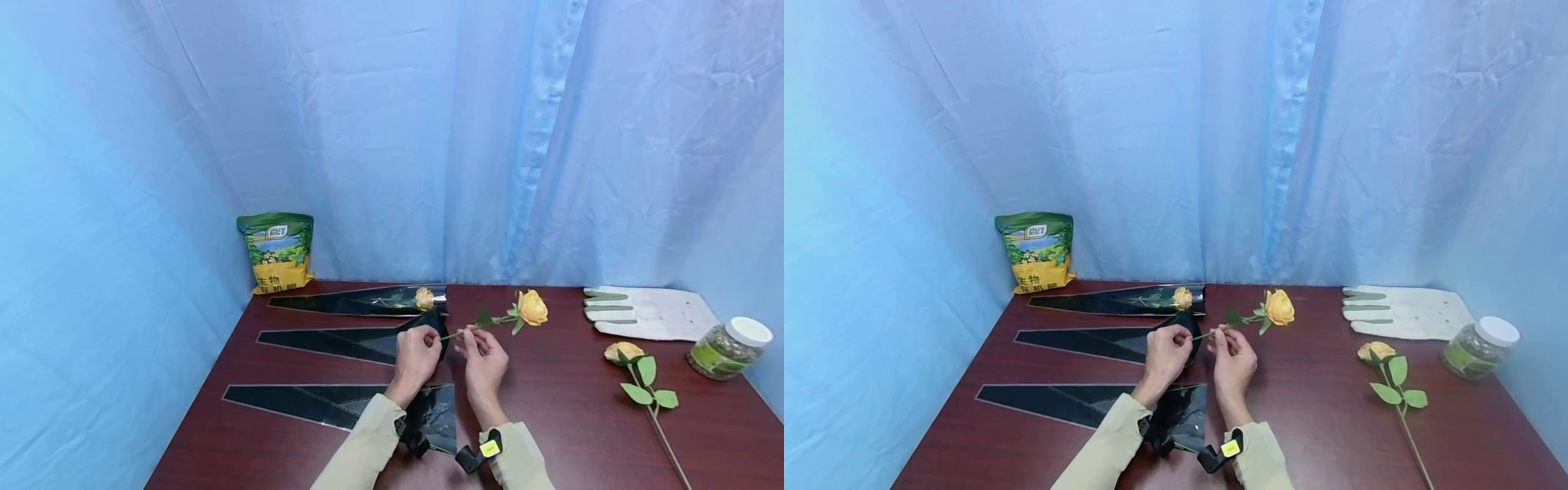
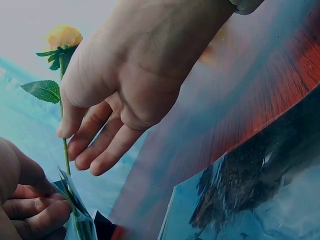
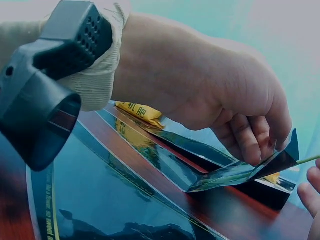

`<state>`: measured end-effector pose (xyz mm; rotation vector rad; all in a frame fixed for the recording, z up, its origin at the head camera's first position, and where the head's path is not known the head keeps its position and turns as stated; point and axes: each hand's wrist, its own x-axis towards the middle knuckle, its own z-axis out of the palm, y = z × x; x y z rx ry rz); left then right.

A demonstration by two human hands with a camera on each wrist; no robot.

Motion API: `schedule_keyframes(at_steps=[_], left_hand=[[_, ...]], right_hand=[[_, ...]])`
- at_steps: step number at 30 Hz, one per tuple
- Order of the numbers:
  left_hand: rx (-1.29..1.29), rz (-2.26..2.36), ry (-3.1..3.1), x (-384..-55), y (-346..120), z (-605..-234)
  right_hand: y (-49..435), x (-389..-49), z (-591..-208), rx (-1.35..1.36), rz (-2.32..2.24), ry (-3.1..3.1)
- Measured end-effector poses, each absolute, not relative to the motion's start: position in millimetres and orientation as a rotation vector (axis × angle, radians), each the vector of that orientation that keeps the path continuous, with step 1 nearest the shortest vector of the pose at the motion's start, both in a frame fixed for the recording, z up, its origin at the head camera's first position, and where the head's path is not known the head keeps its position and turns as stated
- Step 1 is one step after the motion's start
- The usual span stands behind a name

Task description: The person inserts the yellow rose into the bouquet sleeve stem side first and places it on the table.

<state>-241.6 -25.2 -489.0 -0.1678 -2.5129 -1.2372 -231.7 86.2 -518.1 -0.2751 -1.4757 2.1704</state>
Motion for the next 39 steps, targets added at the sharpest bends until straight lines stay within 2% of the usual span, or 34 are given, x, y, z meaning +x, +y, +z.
schedule_keyframes(at_steps=[26,39], left_hand=[[-0.242,-1.163,-2.435,-240.2,-22.7,-486.0],[-0.244,-1.162,-2.440,-239.8,-26.0,-484.8]], right_hand=[[84.5,-228.5,-520.0,-0.262,2.015,-1.747],[88.7,-226.0,-516.1,-0.296,2.201,-1.490]])
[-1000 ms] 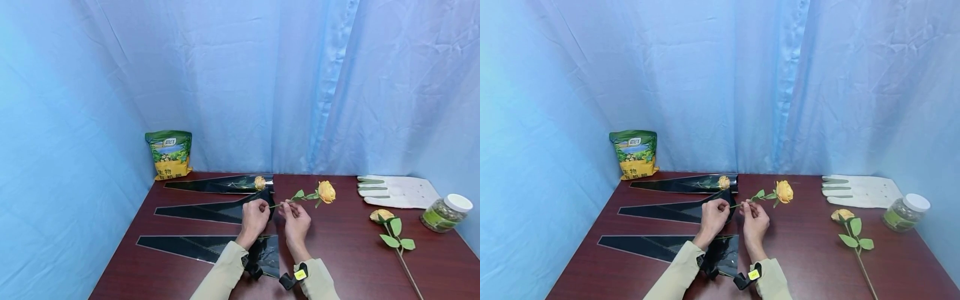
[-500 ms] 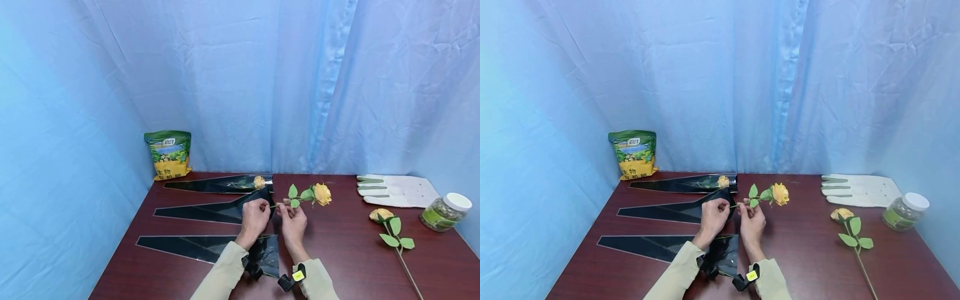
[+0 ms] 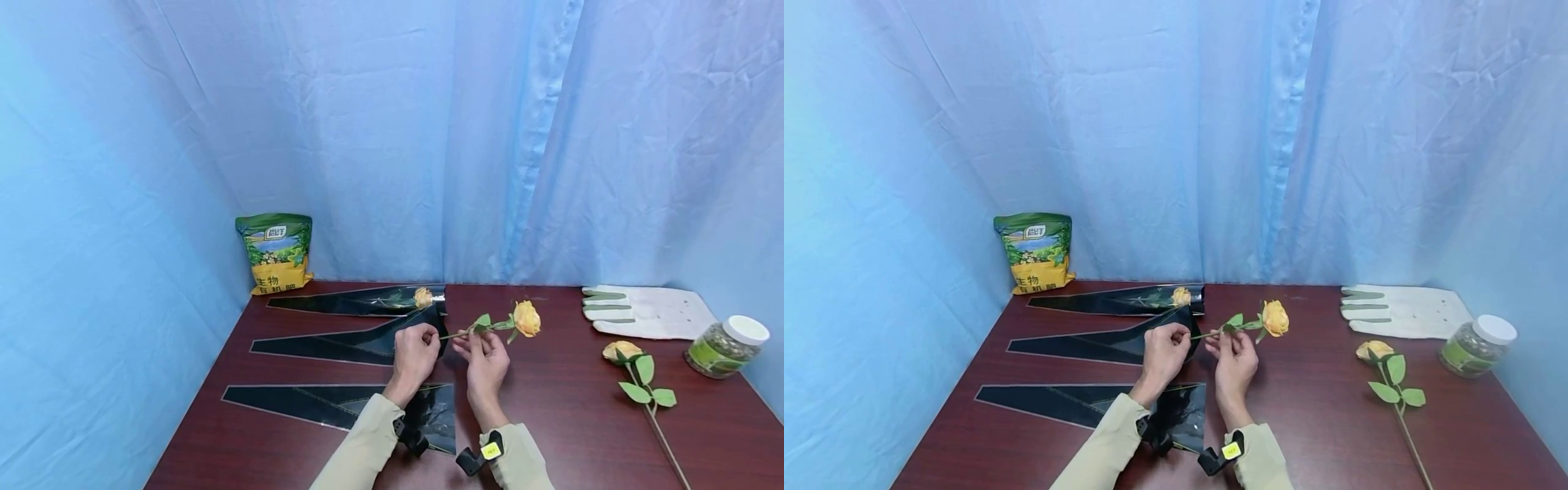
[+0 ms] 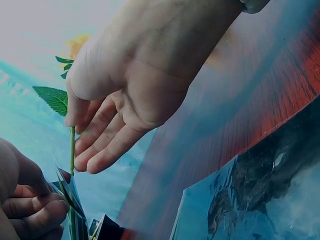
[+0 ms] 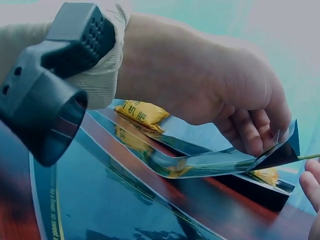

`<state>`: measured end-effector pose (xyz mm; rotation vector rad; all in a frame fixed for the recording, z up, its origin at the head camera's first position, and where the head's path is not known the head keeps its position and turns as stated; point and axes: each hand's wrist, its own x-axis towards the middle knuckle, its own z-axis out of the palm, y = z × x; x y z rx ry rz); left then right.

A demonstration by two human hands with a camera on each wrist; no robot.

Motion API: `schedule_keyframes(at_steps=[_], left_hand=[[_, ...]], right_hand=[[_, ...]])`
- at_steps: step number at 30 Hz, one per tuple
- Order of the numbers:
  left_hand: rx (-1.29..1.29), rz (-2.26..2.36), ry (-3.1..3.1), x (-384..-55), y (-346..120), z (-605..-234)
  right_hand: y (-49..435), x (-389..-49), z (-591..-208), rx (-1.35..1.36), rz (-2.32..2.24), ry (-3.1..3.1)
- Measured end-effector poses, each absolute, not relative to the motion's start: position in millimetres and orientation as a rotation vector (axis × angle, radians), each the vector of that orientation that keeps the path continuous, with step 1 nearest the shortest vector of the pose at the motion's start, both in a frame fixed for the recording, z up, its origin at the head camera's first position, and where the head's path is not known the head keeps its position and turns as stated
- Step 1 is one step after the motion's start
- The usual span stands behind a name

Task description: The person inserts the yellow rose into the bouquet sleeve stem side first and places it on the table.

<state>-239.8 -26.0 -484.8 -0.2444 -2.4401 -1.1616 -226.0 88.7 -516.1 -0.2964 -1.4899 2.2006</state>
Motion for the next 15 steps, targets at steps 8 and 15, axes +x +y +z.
schedule_keyframes(at_steps=[8,15], left_hand=[[-0.257,-1.157,-2.422,-238.6,-26.4,-483.2],[-0.256,-1.199,-2.412,-237.3,-27.1,-479.7]], right_hand=[[89.9,-225.7,-517.1,-0.252,2.243,-1.453],[87.8,-224.6,-518.2,-0.173,2.197,-1.487]])
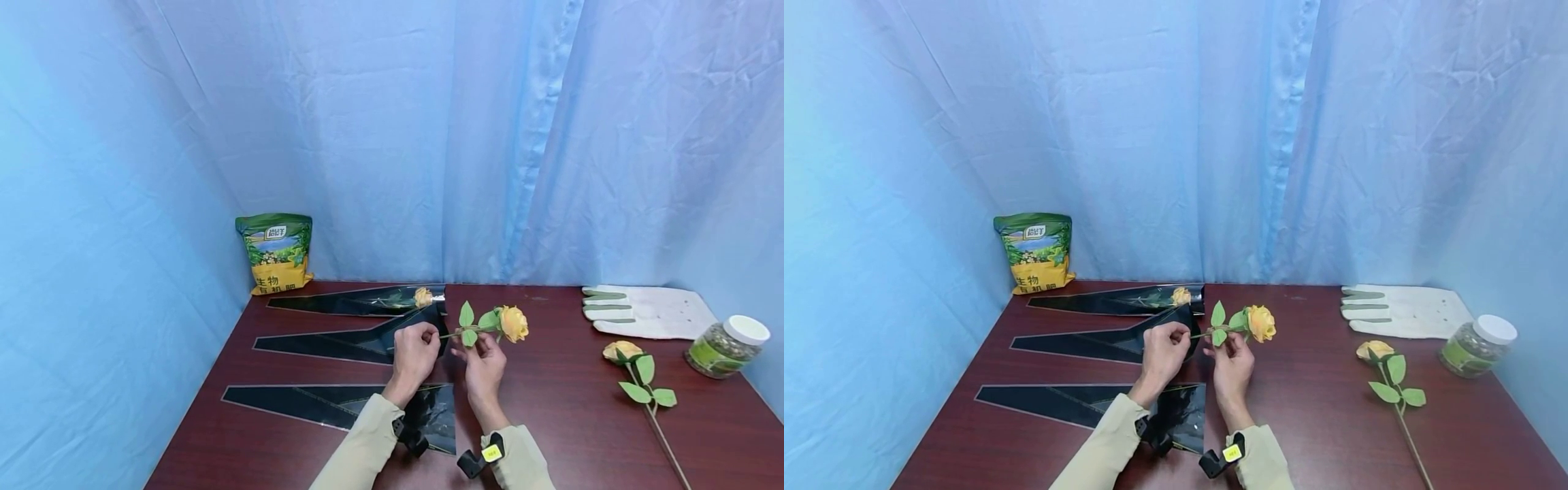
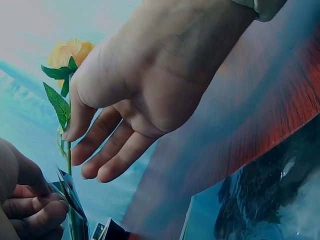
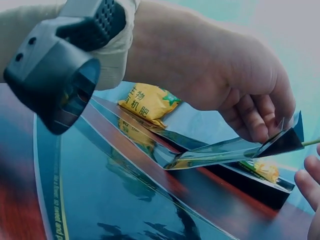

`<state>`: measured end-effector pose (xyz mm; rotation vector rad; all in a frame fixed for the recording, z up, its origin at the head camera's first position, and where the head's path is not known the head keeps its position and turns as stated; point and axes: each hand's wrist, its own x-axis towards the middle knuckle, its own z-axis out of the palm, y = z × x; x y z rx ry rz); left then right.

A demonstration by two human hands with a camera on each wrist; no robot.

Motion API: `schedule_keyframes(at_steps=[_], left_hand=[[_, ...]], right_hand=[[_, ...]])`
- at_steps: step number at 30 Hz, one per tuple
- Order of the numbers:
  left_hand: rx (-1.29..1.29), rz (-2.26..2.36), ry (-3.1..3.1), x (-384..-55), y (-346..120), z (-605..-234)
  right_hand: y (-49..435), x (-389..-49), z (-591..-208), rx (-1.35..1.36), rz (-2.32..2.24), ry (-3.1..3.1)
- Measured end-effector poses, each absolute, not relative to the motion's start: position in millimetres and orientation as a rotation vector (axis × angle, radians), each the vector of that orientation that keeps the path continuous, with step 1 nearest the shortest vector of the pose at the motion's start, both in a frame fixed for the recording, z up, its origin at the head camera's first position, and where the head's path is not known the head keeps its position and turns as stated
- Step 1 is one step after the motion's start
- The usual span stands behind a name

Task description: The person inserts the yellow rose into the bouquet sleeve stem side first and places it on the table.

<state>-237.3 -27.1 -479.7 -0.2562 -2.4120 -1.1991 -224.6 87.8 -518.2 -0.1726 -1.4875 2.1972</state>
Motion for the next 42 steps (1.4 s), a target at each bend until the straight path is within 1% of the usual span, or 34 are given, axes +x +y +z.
schedule_keyframes(at_steps=[5,15,23,27,34,42], left_hand=[[-0.238,-1.247,-2.425,-237.2,-27.5,-477.7],[-0.260,-1.265,-2.402,-233.5,-27.3,-473.9],[-0.285,-1.274,-2.373,-231.8,-27.2,-469.7],[-0.253,-1.273,-2.379,-232.3,-27.3,-469.5],[-0.120,-1.224,-2.435,-232.6,-22.8,-465.9],[-0.082,-1.205,-2.442,-231.1,-18.7,-465.8]], right_hand=[[86.7,-224.6,-518.8,-0.153,2.155,-1.543],[87.1,-223.8,-514.8,-0.217,2.124,-1.706],[88.0,-223.8,-514.8,-0.256,2.185,-1.728],[87.1,-220.6,-513.0,-0.250,2.231,-1.671],[87.6,-220.6,-510.5,-0.290,2.253,-1.562],[91.8,-223.5,-511.4,-0.339,2.113,-1.647]])
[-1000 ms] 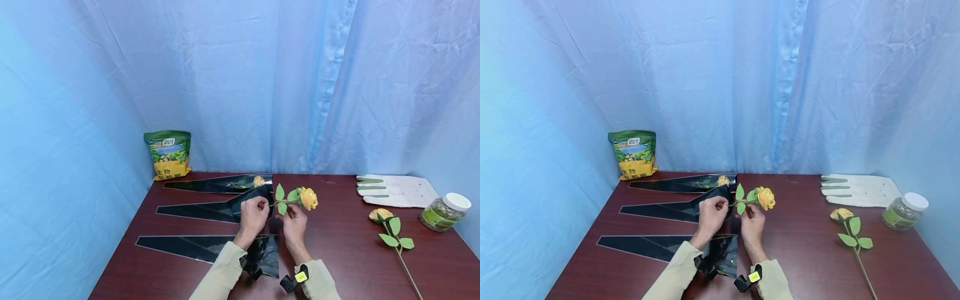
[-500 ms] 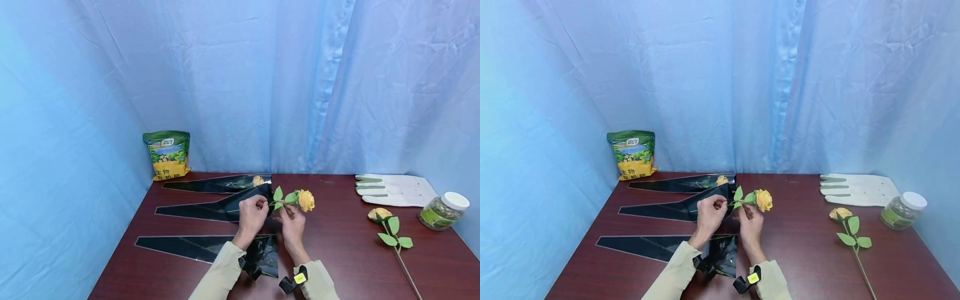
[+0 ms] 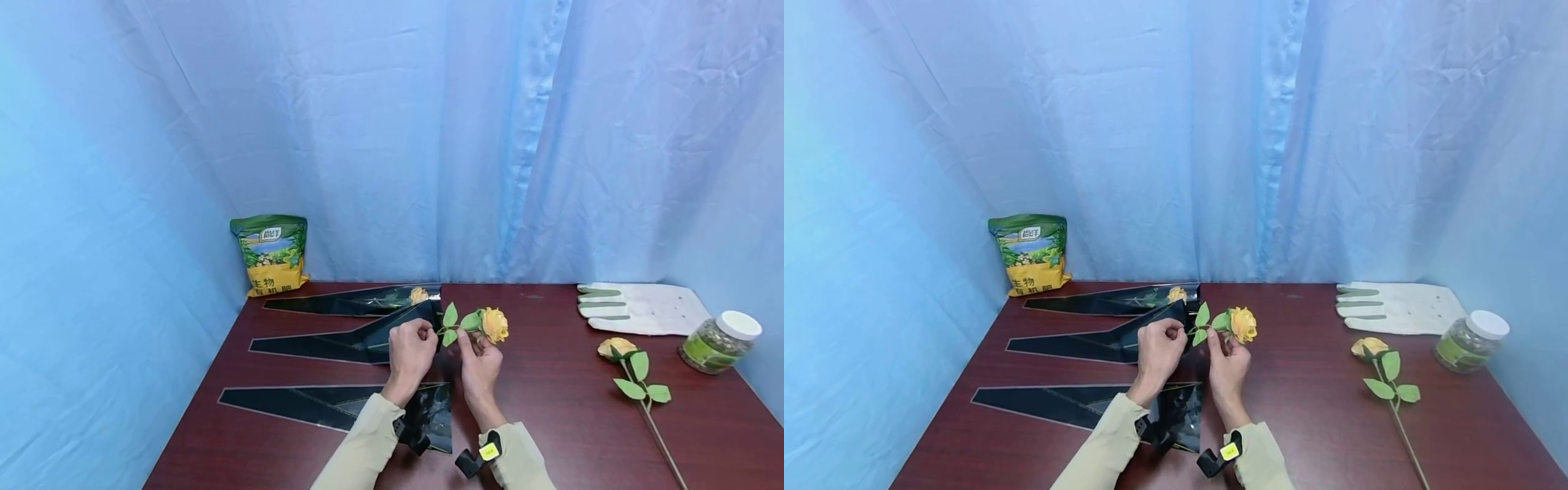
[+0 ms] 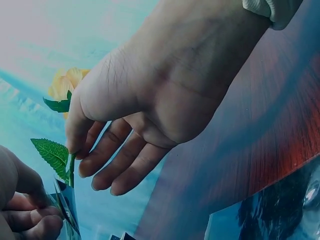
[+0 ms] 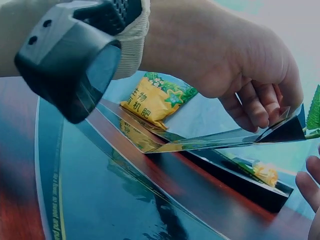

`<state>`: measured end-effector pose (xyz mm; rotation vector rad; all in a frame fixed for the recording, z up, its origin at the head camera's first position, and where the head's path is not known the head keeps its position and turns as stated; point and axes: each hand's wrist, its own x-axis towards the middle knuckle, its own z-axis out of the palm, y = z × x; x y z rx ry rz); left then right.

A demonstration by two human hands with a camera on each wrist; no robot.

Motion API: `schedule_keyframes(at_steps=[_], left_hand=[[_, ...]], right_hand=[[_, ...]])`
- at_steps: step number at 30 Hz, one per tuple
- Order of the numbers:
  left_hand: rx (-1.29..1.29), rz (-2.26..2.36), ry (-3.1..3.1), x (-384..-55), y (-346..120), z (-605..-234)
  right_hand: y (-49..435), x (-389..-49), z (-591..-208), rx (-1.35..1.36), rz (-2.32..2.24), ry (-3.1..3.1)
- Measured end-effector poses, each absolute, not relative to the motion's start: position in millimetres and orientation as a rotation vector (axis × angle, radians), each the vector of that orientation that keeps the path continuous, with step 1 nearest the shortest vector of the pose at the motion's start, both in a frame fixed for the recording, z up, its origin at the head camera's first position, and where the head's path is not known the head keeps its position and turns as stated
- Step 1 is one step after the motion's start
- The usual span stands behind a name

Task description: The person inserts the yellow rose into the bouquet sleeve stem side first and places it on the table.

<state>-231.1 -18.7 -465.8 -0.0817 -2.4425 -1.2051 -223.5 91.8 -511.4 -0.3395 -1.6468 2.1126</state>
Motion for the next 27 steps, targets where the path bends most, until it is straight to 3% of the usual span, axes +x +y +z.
schedule_keyframes(at_steps=[27], left_hand=[[-0.215,-1.095,-2.354,-229.8,-17.9,-462.4]], right_hand=[[94.6,-225.2,-512.4,-0.191,2.077,-1.702]])
